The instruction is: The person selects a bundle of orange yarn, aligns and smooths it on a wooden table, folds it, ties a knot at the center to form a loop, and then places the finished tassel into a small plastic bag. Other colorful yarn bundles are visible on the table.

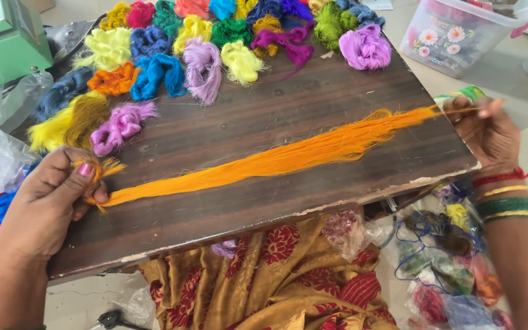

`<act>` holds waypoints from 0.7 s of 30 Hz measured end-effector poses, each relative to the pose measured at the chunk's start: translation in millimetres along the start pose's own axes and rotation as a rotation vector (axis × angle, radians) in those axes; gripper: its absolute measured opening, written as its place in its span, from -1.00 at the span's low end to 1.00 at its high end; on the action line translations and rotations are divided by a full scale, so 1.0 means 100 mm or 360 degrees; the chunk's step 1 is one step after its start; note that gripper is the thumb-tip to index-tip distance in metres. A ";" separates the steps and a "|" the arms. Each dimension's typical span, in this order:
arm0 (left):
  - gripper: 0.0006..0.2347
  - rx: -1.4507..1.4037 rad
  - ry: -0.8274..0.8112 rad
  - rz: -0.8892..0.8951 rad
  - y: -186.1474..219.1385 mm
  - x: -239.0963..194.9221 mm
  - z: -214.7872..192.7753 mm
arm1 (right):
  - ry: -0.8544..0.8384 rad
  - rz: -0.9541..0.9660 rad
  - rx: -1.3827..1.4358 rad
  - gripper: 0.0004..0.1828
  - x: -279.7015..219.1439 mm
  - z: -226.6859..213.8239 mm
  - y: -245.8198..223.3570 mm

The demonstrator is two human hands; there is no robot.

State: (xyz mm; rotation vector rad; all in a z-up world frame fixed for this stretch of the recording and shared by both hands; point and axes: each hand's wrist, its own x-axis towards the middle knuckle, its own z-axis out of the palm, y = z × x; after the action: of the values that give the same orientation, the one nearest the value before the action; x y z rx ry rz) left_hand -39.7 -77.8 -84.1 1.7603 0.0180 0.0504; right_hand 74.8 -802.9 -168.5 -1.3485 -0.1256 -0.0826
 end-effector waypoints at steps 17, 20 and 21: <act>-0.76 0.2227 0.0072 0.0763 0.18 0.05 0.45 | 0.0017 -0.0407 0.0098 -0.85 0.68 -0.69 0.85; -0.77 0.2216 0.0008 0.0819 0.19 0.13 0.48 | 0.0134 -0.0442 -0.0214 -0.92 0.65 -0.75 0.94; -0.77 0.2215 0.0012 0.0820 0.20 0.14 0.49 | 0.0132 -0.0445 -0.0215 -0.92 0.71 -0.85 1.05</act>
State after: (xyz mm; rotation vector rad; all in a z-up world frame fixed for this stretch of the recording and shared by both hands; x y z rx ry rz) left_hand -24.0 -129.2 -73.5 3.1062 -0.5070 0.5211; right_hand 162.7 -862.0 -278.5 -1.4531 -0.2420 -0.3879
